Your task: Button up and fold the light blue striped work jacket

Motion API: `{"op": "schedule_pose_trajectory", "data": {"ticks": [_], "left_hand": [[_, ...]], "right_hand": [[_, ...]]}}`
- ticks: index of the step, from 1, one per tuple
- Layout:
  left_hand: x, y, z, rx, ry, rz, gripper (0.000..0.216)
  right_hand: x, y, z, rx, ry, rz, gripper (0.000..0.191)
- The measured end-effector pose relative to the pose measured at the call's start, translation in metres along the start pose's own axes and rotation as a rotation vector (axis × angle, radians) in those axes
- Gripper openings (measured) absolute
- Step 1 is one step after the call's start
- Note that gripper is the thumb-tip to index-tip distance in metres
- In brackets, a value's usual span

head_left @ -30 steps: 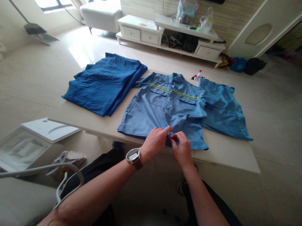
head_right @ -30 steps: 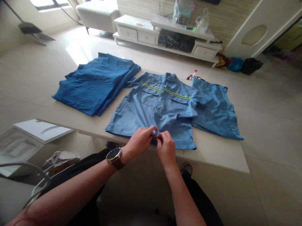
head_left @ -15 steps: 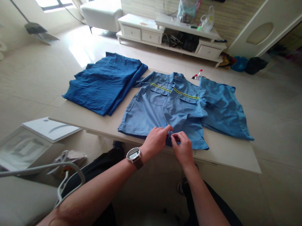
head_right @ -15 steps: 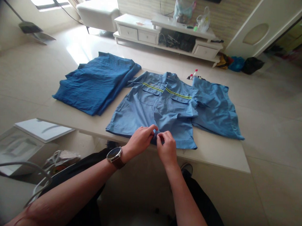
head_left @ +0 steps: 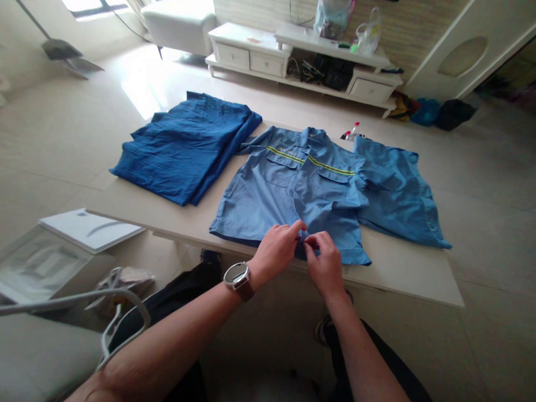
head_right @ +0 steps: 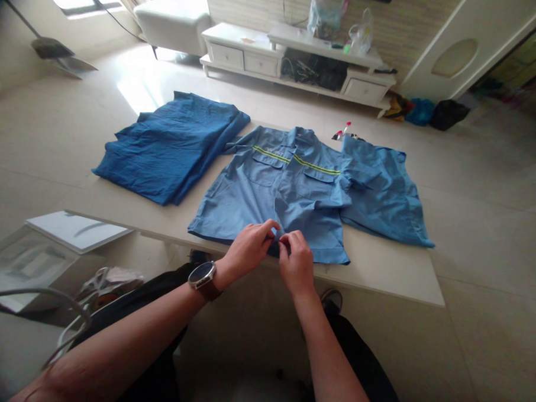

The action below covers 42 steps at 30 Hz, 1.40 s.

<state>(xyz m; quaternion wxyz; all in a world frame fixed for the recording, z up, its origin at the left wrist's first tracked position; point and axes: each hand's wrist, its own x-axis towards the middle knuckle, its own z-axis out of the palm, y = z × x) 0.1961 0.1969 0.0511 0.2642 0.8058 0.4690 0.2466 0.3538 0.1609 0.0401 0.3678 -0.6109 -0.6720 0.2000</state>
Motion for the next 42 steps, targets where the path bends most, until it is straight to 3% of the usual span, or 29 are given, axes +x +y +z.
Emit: {"op": "schedule_pose_trajectory", "data": {"ticks": [6, 13, 17, 18, 20, 22, 25, 30, 36, 42], "left_hand": [[-0.001, 0.000, 0.001, -0.046, 0.024, 0.003, 0.031], [0.000, 0.001, 0.001, -0.124, 0.051, -0.011, 0.033], [-0.006, 0.015, -0.002, -0.188, 0.239, -0.109, 0.016], [-0.008, 0.020, -0.002, -0.251, 0.294, -0.166, 0.006], [-0.014, 0.028, 0.003, -0.461, 0.322, -0.307, 0.020], [-0.018, 0.032, 0.012, -0.721, 0.207, -0.449, 0.033], [-0.015, 0.030, 0.026, -1.091, 0.048, -0.642, 0.031], [0.000, 0.025, 0.031, -1.583, 0.191, -0.787, 0.033], [0.001, 0.028, 0.023, -1.619, 0.243, -0.816, 0.027], [0.002, 0.024, 0.020, -1.488, 0.274, -0.860, 0.015]], "right_hand": [[-0.001, 0.000, 0.001, -0.051, 0.059, -0.042, 0.010], [-0.001, 0.002, 0.006, 0.060, 0.075, -0.047, 0.011], [0.000, 0.002, 0.003, 0.066, 0.120, -0.030, 0.009], [0.000, 0.002, 0.002, 0.061, 0.141, -0.021, 0.008], [0.001, 0.002, 0.000, 0.051, 0.181, -0.003, 0.007], [0.002, 0.002, -0.002, 0.048, 0.206, 0.014, 0.006], [0.002, 0.002, -0.003, 0.051, 0.211, 0.024, 0.006], [0.001, 0.001, -0.001, 0.065, 0.181, -0.001, 0.005], [0.000, 0.000, 0.001, 0.084, 0.144, -0.039, 0.006], [0.000, -0.001, 0.001, 0.072, 0.134, -0.058, 0.008]]}}
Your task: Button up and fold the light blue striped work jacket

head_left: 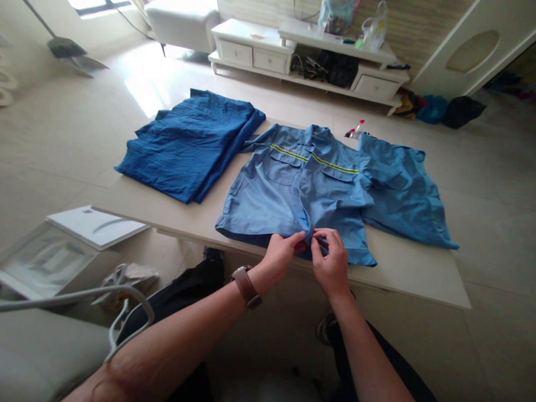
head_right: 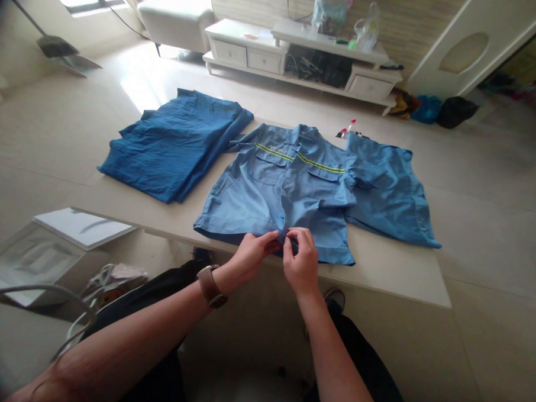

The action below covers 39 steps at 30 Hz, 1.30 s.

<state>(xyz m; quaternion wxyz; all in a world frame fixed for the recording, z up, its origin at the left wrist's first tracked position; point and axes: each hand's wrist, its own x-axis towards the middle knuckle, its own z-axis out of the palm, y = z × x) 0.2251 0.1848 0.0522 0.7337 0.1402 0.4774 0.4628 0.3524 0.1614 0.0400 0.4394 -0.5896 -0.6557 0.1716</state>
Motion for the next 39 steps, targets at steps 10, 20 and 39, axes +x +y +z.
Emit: {"op": "schedule_pose_trajectory", "data": {"ticks": [10, 20, 39], "left_hand": [[0.005, -0.002, -0.005, 0.056, -0.054, 0.063, 0.021], [0.001, 0.002, -0.006, 0.195, -0.125, 0.194, 0.019], [0.015, -0.002, -0.017, 0.497, -0.134, 0.374, 0.012]], "right_hand": [[0.001, -0.002, -0.002, -0.049, -0.015, 0.012, 0.011], [0.002, -0.003, -0.002, 0.064, -0.017, 0.154, 0.015], [0.005, 0.009, -0.003, 0.349, -0.068, 0.490, 0.033]]}}
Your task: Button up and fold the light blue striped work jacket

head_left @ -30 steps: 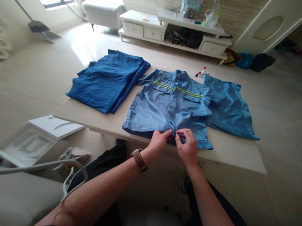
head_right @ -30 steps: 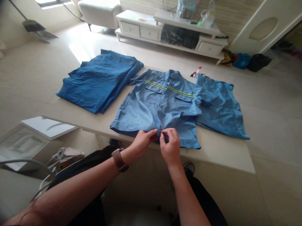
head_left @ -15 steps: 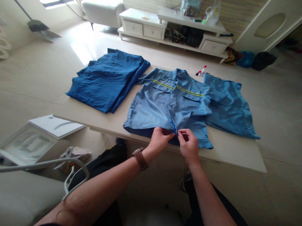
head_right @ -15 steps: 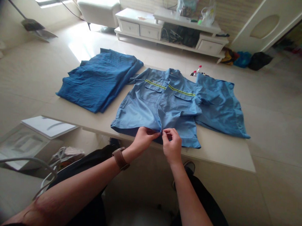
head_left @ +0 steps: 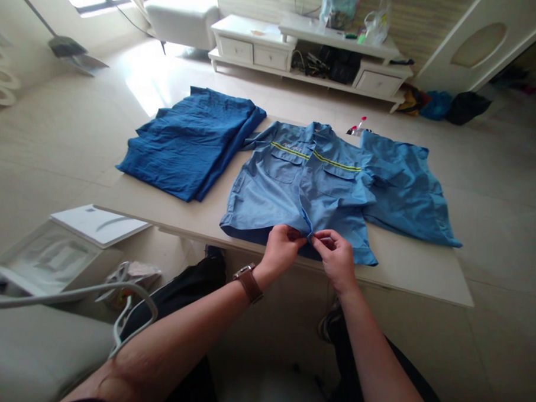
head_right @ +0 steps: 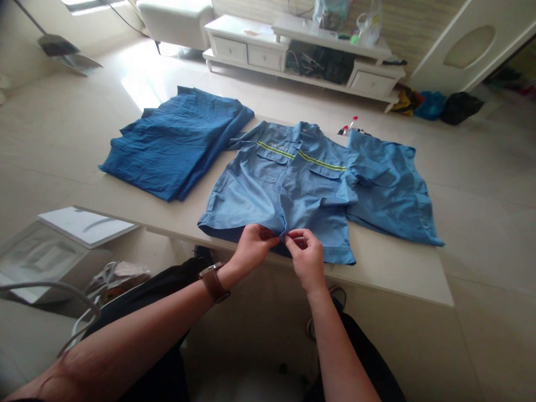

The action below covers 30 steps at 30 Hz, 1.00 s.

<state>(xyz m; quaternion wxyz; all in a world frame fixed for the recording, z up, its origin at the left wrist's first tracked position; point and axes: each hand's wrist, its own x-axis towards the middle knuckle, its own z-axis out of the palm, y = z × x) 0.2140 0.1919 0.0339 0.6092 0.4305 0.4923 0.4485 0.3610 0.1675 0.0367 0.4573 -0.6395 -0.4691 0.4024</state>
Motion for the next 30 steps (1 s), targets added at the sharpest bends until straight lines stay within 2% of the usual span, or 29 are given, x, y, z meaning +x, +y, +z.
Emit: {"op": "schedule_pose_trajectory", "data": {"ticks": [3, 7, 10, 15, 20, 30], "left_hand": [[-0.001, 0.002, 0.000, -0.042, -0.016, 0.002, 0.009], [-0.003, 0.005, 0.001, -0.113, 0.007, -0.031, 0.009], [-0.004, 0.007, 0.004, -0.188, 0.019, -0.123, 0.011], [-0.004, 0.010, 0.008, -0.424, 0.085, -0.285, 0.021], [-0.008, 0.011, 0.007, -0.268, 0.038, -0.216, 0.026], [-0.007, 0.009, 0.007, -0.381, 0.079, -0.209, 0.032]], "right_hand": [[-0.002, -0.002, 0.000, -0.069, -0.002, -0.057, 0.027], [-0.004, -0.006, 0.002, -0.176, 0.025, -0.213, 0.016], [-0.005, -0.007, 0.003, -0.230, 0.046, -0.287, 0.013], [-0.005, -0.006, 0.002, -0.282, 0.063, -0.319, 0.009], [-0.007, -0.005, 0.002, -0.324, 0.035, -0.354, 0.004], [-0.010, -0.011, 0.005, -0.363, 0.040, -0.423, 0.009]]}}
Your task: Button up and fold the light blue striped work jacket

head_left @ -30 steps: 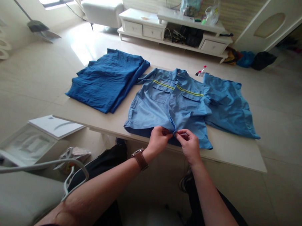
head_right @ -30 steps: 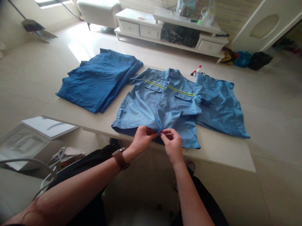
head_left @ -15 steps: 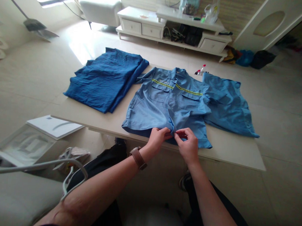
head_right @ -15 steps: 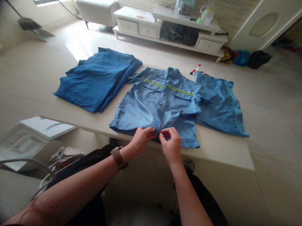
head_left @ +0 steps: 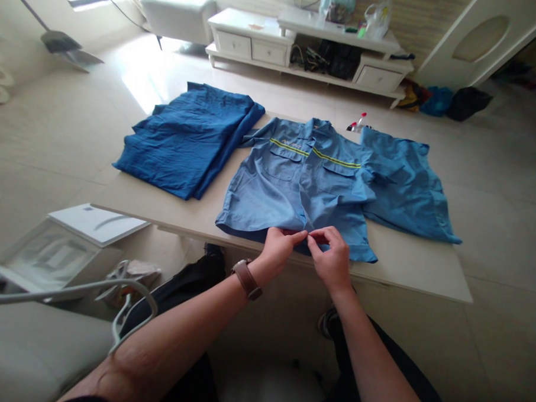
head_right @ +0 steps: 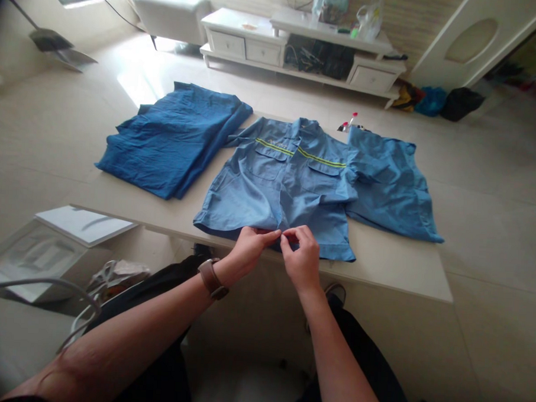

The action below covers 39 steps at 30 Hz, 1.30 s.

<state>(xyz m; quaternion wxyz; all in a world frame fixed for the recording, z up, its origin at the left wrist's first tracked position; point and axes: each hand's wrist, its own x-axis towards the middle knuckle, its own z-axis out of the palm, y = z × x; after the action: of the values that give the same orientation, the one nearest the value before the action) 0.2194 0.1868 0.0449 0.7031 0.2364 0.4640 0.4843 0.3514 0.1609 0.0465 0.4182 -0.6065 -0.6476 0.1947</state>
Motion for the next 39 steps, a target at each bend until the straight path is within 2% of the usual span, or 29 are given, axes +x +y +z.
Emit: {"op": "schedule_pose_trajectory", "data": {"ticks": [12, 22, 34, 39], "left_hand": [[-0.003, 0.002, 0.000, 0.030, -0.009, -0.035, 0.029], [-0.005, 0.006, 0.002, -0.029, -0.084, -0.211, 0.022], [0.002, -0.004, -0.001, -0.050, -0.039, -0.122, 0.034], [0.001, -0.005, -0.002, 0.033, -0.050, -0.082, 0.040]], "right_hand": [[-0.001, -0.001, 0.000, -0.064, 0.023, -0.057, 0.011], [-0.002, -0.004, 0.001, -0.076, 0.036, -0.069, 0.010], [-0.003, -0.004, 0.002, -0.079, 0.044, -0.070, 0.011], [-0.002, -0.003, 0.001, -0.026, 0.051, -0.013, 0.010]]}}
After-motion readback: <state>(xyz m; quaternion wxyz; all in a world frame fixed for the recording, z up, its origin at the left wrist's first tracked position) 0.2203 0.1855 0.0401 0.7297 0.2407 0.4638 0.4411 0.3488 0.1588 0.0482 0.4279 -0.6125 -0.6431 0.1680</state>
